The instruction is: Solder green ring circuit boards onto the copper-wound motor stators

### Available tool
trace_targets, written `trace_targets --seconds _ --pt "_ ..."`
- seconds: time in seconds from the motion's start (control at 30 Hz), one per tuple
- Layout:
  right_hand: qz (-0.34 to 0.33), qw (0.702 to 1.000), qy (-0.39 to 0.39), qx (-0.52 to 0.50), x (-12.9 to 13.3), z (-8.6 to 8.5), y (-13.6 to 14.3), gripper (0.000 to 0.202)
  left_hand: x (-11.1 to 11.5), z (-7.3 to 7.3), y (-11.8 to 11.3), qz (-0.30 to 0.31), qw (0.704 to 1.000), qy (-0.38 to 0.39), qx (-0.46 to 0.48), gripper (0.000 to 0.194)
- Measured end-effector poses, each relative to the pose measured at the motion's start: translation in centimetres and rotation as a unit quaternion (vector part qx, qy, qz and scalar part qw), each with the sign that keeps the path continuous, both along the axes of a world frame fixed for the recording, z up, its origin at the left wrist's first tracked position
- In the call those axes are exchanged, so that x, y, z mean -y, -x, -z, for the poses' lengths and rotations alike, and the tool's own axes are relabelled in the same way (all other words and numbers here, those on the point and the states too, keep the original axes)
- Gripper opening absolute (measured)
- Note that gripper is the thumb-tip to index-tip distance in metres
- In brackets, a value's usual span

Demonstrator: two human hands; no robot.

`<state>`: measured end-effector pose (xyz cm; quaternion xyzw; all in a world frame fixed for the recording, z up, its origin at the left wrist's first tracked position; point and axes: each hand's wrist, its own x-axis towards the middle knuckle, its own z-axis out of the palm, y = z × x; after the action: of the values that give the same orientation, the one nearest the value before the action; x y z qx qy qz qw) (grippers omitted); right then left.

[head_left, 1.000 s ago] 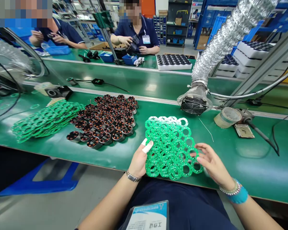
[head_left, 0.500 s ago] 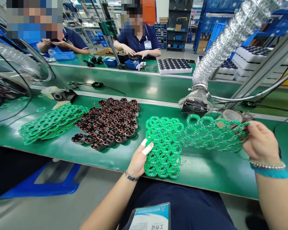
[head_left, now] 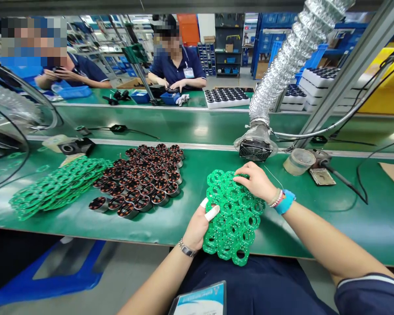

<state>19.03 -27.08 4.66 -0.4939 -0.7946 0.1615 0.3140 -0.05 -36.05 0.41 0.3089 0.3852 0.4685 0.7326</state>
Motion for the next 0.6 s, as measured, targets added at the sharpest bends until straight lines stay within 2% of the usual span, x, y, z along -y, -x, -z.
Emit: trace_targets --seconds 0.13,0.23,0.33,0.43,0.5,0.57,0.6 --pt "0.014 0.999 -0.015 -0.031 0.3 1.2 -0.7 0.021 -0.3 0.6 1.0 -0.022 0.999 0.023 -0.044 0.051" --pt "0.041 0.998 -0.005 -0.056 0.3 1.0 -1.8 0.029 -1.9 0.9 3.2 -0.072 0.987 -0.014 -0.144 0.052" --pt "0.06 0.997 -0.004 -0.053 0.2 0.3 -2.7 0.029 -4.5 1.1 6.0 -0.087 0.949 -0.041 -0.299 0.047" --pt "0.06 0.996 -0.021 -0.056 0.3 -0.6 -3.2 0.029 -6.6 1.0 8.0 -0.092 0.907 -0.054 -0.407 0.048" --pt "0.056 0.996 -0.033 -0.062 0.4 -1.3 -3.4 0.028 -6.7 0.5 8.1 -0.149 0.877 -0.104 -0.445 0.055" --pt "0.047 0.996 -0.046 -0.064 0.5 -1.8 -3.4 0.028 -5.8 -0.4 6.8 -0.198 0.853 -0.184 -0.447 0.057" --pt "0.039 0.996 -0.052 -0.063 0.5 -2.1 -3.3 0.028 -5.1 -0.9 5.6 -0.193 0.853 -0.222 -0.431 0.056"
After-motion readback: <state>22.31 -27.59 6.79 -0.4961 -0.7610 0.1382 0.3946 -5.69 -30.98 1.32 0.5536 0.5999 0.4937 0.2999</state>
